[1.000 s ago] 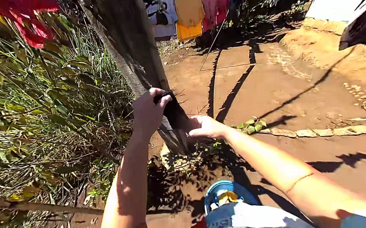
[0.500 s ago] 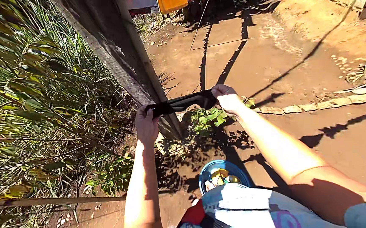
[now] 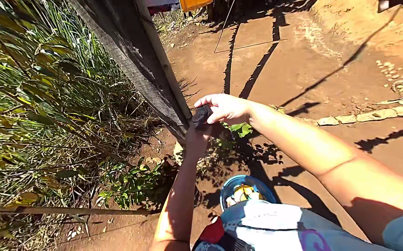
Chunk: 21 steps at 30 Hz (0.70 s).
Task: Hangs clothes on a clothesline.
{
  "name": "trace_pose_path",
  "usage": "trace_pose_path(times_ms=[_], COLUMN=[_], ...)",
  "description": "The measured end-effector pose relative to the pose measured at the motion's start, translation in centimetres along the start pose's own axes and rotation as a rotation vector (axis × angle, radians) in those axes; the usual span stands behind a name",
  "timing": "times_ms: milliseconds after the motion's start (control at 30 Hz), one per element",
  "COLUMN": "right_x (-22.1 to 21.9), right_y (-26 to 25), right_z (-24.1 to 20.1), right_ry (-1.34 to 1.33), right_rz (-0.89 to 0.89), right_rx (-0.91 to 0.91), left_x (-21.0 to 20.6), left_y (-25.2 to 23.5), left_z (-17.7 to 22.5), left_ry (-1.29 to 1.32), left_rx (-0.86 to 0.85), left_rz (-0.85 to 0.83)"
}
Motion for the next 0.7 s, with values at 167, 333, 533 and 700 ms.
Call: trace_pose_path(times_ms=[167, 333, 533, 700], right_x=[2.4, 3.0, 5.8, 3.0], right_y=[1.2, 1.2, 0.5, -2.3], right_z=[-3.7, -4.1, -5.2, -5.9], right_ry=[0.546, 0.235, 0.677, 0.632], right_rz=[0.295, 0.375, 0.604, 0.475], right_rx=[0.141, 0.118, 0.375, 0.294], left_x=[0.7, -0.1, 3.3, 3.7], left_y=[-1.0, -1.6, -3.0, -5.2], left_z=[0.1, -1.1, -0.1, 4.8], left_ry=[0.296, 0.162, 0.224, -0.049], left_rx=[0.068, 0.055, -0.007, -0.084], left_rz=[-0.039, 0.028, 0.138, 0.011])
Point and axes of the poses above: each hand's wrist, its own y-axis away from the middle knuckle, its own x-axis out of the back of the hand, z = x × y, the point moved 5 cm from there along -y, towards the middle knuckle, and after that the axes turned 9 degrees about z, right-handed, at the moved point
